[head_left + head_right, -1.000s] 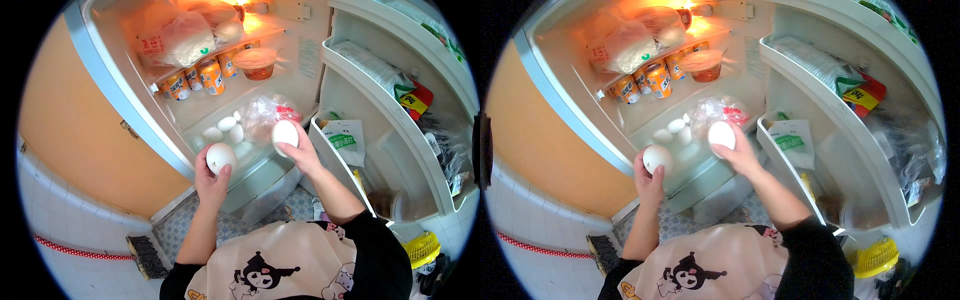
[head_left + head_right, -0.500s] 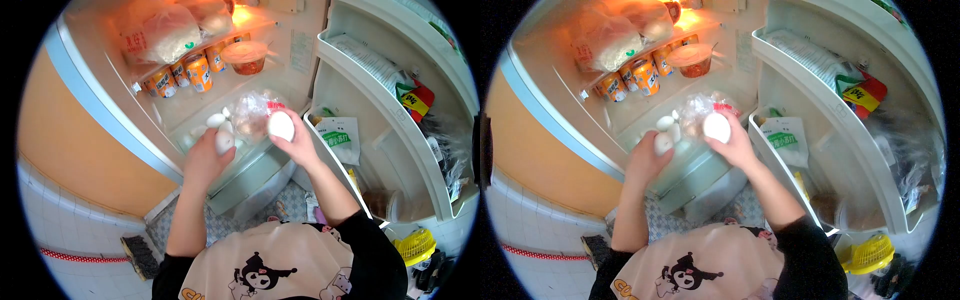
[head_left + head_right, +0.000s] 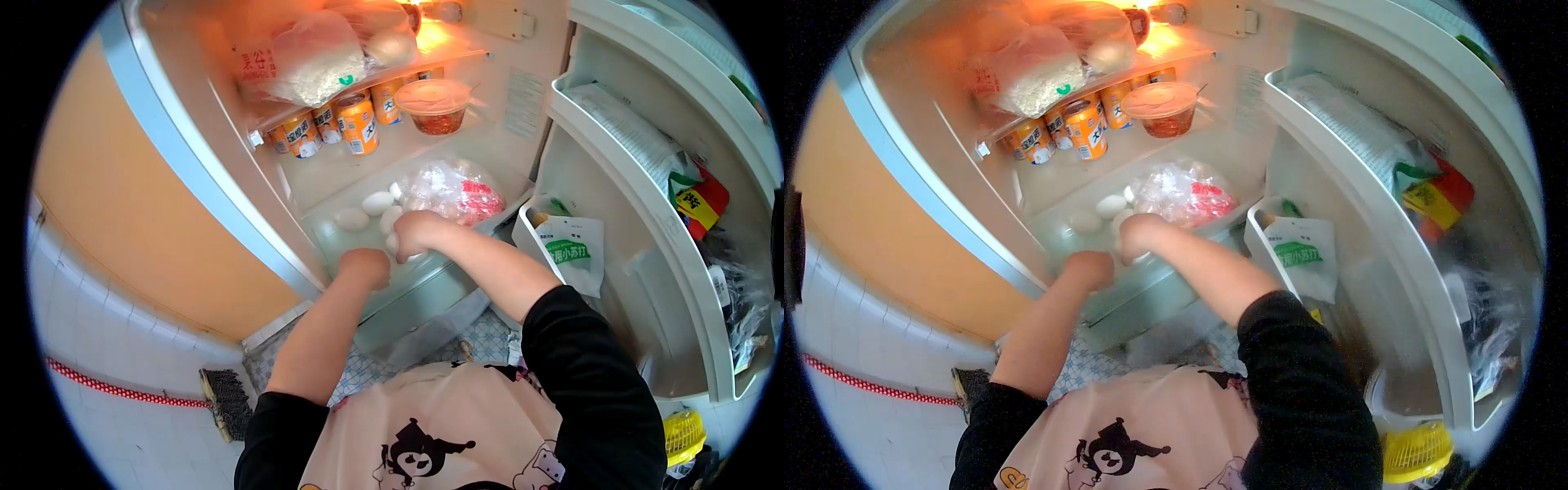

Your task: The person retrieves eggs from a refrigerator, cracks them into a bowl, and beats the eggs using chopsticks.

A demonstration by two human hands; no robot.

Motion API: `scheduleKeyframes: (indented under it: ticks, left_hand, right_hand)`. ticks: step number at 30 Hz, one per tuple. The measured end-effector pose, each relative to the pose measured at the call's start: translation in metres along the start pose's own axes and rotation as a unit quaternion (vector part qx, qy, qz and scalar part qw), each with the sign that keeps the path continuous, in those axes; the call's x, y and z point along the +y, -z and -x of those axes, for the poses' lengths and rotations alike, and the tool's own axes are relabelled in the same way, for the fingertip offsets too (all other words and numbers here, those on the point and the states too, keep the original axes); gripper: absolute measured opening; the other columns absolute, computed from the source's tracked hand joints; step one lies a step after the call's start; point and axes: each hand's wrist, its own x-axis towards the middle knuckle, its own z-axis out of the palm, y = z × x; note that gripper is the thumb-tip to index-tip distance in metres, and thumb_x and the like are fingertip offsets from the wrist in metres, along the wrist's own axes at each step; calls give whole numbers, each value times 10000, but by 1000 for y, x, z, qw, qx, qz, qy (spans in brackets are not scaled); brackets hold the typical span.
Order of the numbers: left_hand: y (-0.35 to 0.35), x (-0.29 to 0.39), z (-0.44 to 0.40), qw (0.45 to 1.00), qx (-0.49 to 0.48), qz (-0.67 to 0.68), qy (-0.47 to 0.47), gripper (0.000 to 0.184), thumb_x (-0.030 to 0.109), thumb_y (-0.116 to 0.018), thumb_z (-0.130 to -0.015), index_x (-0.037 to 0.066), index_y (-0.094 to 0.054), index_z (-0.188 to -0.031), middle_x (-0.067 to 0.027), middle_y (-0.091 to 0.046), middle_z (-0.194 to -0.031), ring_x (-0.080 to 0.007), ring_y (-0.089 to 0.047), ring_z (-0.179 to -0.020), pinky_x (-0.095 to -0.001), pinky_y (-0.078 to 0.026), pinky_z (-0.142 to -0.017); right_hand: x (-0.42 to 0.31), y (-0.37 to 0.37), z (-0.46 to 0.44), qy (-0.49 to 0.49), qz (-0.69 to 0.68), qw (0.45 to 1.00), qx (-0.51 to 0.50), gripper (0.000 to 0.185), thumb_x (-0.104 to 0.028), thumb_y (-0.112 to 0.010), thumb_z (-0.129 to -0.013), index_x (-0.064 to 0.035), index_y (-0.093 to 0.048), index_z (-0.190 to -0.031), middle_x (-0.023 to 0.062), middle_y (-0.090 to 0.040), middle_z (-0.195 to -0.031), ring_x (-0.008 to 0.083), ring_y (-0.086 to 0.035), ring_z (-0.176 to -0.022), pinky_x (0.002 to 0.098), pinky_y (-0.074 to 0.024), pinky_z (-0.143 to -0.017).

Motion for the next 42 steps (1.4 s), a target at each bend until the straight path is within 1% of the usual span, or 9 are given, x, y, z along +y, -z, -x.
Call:
scheduleKeyframes:
  ticks: [12,15,19,25,28,30,35,38,42]
  left_hand:
    - [-8,2,-5,999,2,36,24,375,245,-681,-737,105,-647,-1082,-67,-644,-1111,-254,-618,-1028,-401,-506,-825]
    - [-10,-1,-9,1000,7,22,14,363,249,-686,-733,90,-650,-1057,-80,-645,-1105,-256,-624,-1010,-394,-509,-817]
    - [32,3,18,997,67,32,-24,334,240,-663,-742,74,-653,-1032,-114,-651,-1078,-269,-635,-970,-391,-514,-798]
    - [74,33,-41,956,232,145,-102,336,230,-648,-752,35,-645,-1025,-164,-656,-1022,-321,-625,-966,-415,-505,-814]
    - [57,54,-78,892,365,226,-138,330,208,-647,-761,11,-636,-1025,-194,-634,-1059,-337,-599,-1014,-417,-479,-868]
    - [57,60,-87,867,381,292,-134,330,196,-649,-765,5,-630,-1033,-204,-606,-1116,-345,-564,-1070,-414,-455,-909]
    - [87,48,-65,887,195,392,-147,365,208,-676,-744,36,-622,-1062,-170,-539,-1238,-354,-485,-1168,-397,-420,-960]
    - [74,29,-74,950,215,80,-210,337,177,-653,-745,48,-621,-1054,-159,-573,-1164,-351,-524,-1099,-395,-443,-924]
    - [65,15,-39,897,307,21,-317,302,104,-585,-761,40,-602,-1055,-170,-590,-1089,-352,-551,-1028,-409,-458,-888]
  right_hand:
    - [6,-25,-21,107,60,992,-7,462,-330,-705,-707,-29,-643,-1052,171,-640,-1028,298,-620,-962,401,-483,-843]
    - [37,-10,-15,85,-122,982,120,507,-292,-677,-739,-32,-581,-1163,184,-607,-1108,314,-572,-1061,400,-448,-913]
    - [105,-18,-12,-28,9,931,364,496,-187,-658,-739,-30,-561,-1199,194,-567,-1173,321,-492,-1155,392,-404,-966]
    - [119,-2,20,-125,-176,951,220,400,-138,-651,-729,-29,-614,-1112,168,-651,-973,351,-597,-958,379,-468,-865]
    - [117,6,42,-168,-278,905,275,261,-61,-620,-742,-28,-637,-1000,95,-645,-768,256,-633,-819,322,-494,-745]
    - [131,-5,38,-80,-387,811,431,188,0,-577,-751,-20,-626,-932,50,-603,-753,168,-597,-771,277,-475,-696]
    - [141,-19,33,81,-496,690,520,212,45,-496,-788,-13,-604,-961,24,-528,-1015,81,-492,-728,221,-438,-673]
    - [145,-19,26,78,-595,576,555,327,-24,-467,-832,-39,-564,-1145,46,-513,-1130,101,-513,-804,234,-437,-741]
    - [147,-16,21,-34,-505,788,351,429,-43,-463,-839,-33,-493,-1267,51,-583,-1114,156,-544,-888,267,-441,-827]
